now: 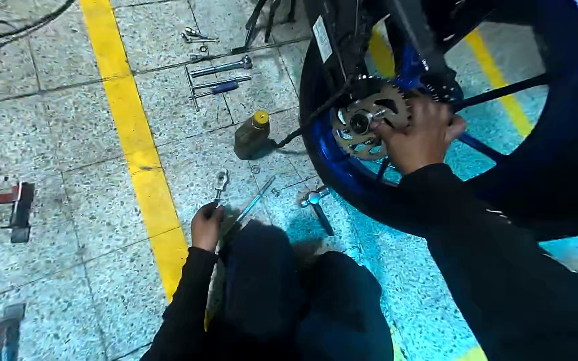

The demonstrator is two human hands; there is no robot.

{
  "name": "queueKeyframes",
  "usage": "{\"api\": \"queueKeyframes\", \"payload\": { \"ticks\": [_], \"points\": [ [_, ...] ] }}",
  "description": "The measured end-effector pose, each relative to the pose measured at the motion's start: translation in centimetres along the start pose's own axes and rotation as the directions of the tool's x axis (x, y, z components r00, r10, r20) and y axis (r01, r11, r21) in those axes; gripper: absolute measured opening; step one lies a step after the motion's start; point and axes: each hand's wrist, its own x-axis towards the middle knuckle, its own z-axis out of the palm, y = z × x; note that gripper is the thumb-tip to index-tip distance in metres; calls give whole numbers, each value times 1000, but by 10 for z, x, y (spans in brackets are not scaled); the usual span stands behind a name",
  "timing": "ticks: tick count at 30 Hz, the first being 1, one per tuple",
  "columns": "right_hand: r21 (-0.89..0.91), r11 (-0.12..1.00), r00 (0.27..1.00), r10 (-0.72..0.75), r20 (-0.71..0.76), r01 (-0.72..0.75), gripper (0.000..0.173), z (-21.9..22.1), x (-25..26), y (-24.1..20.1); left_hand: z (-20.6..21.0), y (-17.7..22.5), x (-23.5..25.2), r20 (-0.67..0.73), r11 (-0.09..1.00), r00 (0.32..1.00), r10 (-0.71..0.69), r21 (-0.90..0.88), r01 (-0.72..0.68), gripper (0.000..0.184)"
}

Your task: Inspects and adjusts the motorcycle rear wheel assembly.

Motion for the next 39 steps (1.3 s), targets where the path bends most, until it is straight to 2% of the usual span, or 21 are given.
{"api": "queueKeyframes", "payload": {
  "ticks": [5, 8, 11, 14, 18, 22, 28, 31, 34, 37, 39],
  "points": [
    [37, 999, 1000, 13, -11, -12, 74, 5, 2, -1, -7, -25, 27, -69, 973, 998, -9, 230, 25, 43],
    [51, 998, 999, 25, -28, -24, 73, 6, 4, -1, -1, -13, 46, -68, 954, 997, 23, 300, -1, 44],
    [44, 999, 999, 30, -28, -28, 73, 7, 4, 2, 24, 11, 55, 41, 944, 996, 84, 317, -93, 45],
    [34, 999, 998, 28, -47, -27, 73, 10, 5, 4, 68, 26, 80, 138, 905, 984, 111, 394, -158, 46],
    [38, 999, 997, 31, -64, -29, 69, 11, 5, 0, 117, 40, 120, 150, 779, 982, 117, 599, -184, 49],
    [-10, 1000, 995, 27, -99, -28, 64, 14, 6, 6, 141, 51, 135, 193, 686, 966, 172, 680, -258, 46],
    [-36, 999, 993, 21, -113, -25, 62, 20, 7, 12, 145, 55, 140, 183, 604, 971, 153, 761, -239, 36],
    [-47, 999, 991, 5, -130, -11, 59, 21, 7, 12, 143, 64, 130, 167, 726, 971, 168, 645, -237, 39],
    [-32, 999, 990, 1, -141, -6, 57, 21, 8, 13, 156, 89, 101, 218, 915, 939, 265, 251, -316, 42],
    [-19, 1000, 989, -1, -148, -2, 58, 23, 7, 15, 178, 146, 49, 266, 909, 873, 408, -207, -362, 43],
    [-28, 1000, 990, -9, -143, 5, 56, 23, 2, 15, 195, 178, 26, 265, 854, 841, 471, -376, -360, 42]
  ]
}}
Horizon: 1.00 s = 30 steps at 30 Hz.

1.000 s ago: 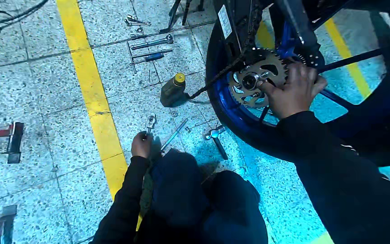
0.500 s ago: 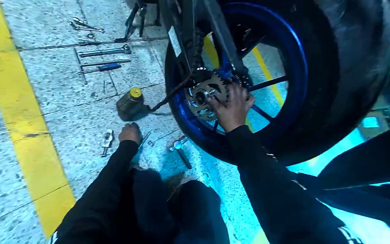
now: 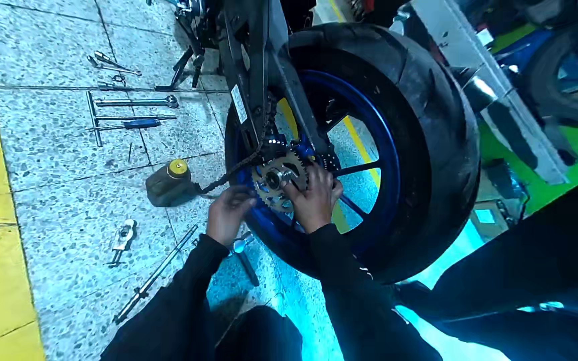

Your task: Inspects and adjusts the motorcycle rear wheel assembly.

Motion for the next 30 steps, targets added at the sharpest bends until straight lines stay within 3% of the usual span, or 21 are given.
{"api": "queueKeyframes", "payload": {
  "ticks": [4, 10, 23, 30],
  "points": [
    [-28, 999, 1000, -16, -16, 15, 53, 3, 0, 3, 32, 16, 17, 36, 995, 995, 93, 40, -94, 43],
    [-29, 1000, 1000, -9, -6, 9, 50, 3, 0, 3, 43, 10, 24, 19, 972, 989, 149, 182, -150, 41],
    [-22, 1000, 1000, 5, -21, -5, 50, 8, 1, 4, 71, -15, 26, -211, 971, 948, 238, 46, -234, 34],
    [-13, 1000, 999, -24, -21, 24, 54, 4, 1, 2, 62, -12, 23, -109, 979, 974, 196, 70, -190, 28]
  ]
}}
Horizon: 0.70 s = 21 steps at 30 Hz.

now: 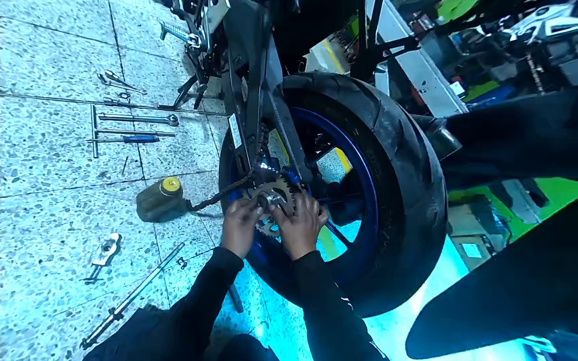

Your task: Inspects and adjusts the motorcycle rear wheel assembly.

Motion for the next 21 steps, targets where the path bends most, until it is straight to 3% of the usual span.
{"api": "queueKeyframes", "payload": {
  "ticks": [8, 13, 21],
  "points": [
    [14, 1000, 999, 13, 34, -13, 48, 1, 12, -8, 12, 8, -1, -151, 995, 985, -88, -67, 79, 32],
    [-24, 1000, 997, 4, 78, -2, 46, -2, 27, -20, 18, 20, 6, -275, 987, 948, -159, -57, 149, 25],
    [-95, 996, 996, 7, 94, 2, 50, 7, 49, -32, 19, 25, 20, -313, 985, 934, -171, -20, 173, 25]
  ]
}}
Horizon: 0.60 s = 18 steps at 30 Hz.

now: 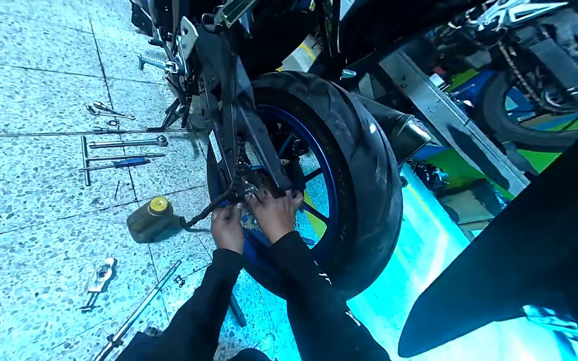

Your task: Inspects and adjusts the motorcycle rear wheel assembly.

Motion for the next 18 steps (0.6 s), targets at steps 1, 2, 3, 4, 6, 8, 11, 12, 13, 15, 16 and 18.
{"api": "queueKeyframes", "payload": {
  "ticks": [1, 2, 3, 4, 6, 8, 11, 12, 13, 15, 16, 18],
  "points": [
    [-11, 1000, 1000, -12, -4, 12, 51, 1, 3, -1, 0, 1, 2, -4, 1000, 1000, -10, 8, 10, 24],
    [-14, 1000, 1000, -23, -4, 23, 50, 0, 5, -1, 1, 3, 3, -7, 1000, 1000, -22, 13, 22, 23],
    [-12, 999, 999, -31, -3, 31, 49, -1, 8, -2, 1, 5, 3, -5, 999, 999, -41, 16, 41, 22],
    [-5, 999, 999, -36, 0, 36, 48, -1, 10, -3, 1, 7, 4, -3, 998, 998, -61, 15, 61, 22],
    [5, 999, 999, -33, 13, 33, 47, -2, 14, -5, 1, 9, 5, 5, 997, 997, -83, 7, 83, 21],
    [26, 999, 999, -30, 18, 29, 48, -2, 16, -7, 0, 9, 6, 30, 996, 996, -86, 7, 86, 21],
    [41, 999, 999, -32, 6, 32, 49, -1, 15, -9, -3, 6, 7, 68, 997, 995, -78, 1, 78, 23],
    [38, 999, 999, -35, 5, 35, 49, -1, 15, -9, -4, 5, 7, 79, 997, 994, -74, 2, 74, 23],
    [35, 999, 999, -37, 12, 37, 49, -1, 15, -8, -5, 3, 6, 89, 998, 994, -70, 6, 70, 24],
    [32, 999, 999, -42, 34, 41, 51, -2, 16, -6, -8, 1, 4, 110, 997, 991, -75, 6, 75, 29],
    [32, 999, 998, -44, 54, 43, 52, -4, 16, -6, -11, 0, 3, 125, 996, 988, -85, 5, 85, 33],
    [45, 998, 994, -39, 105, 35, 59, -10, 15, -5, -18, -1, 1, 162, 994, 980, -111, 17, 110, 42]
  ]
}}
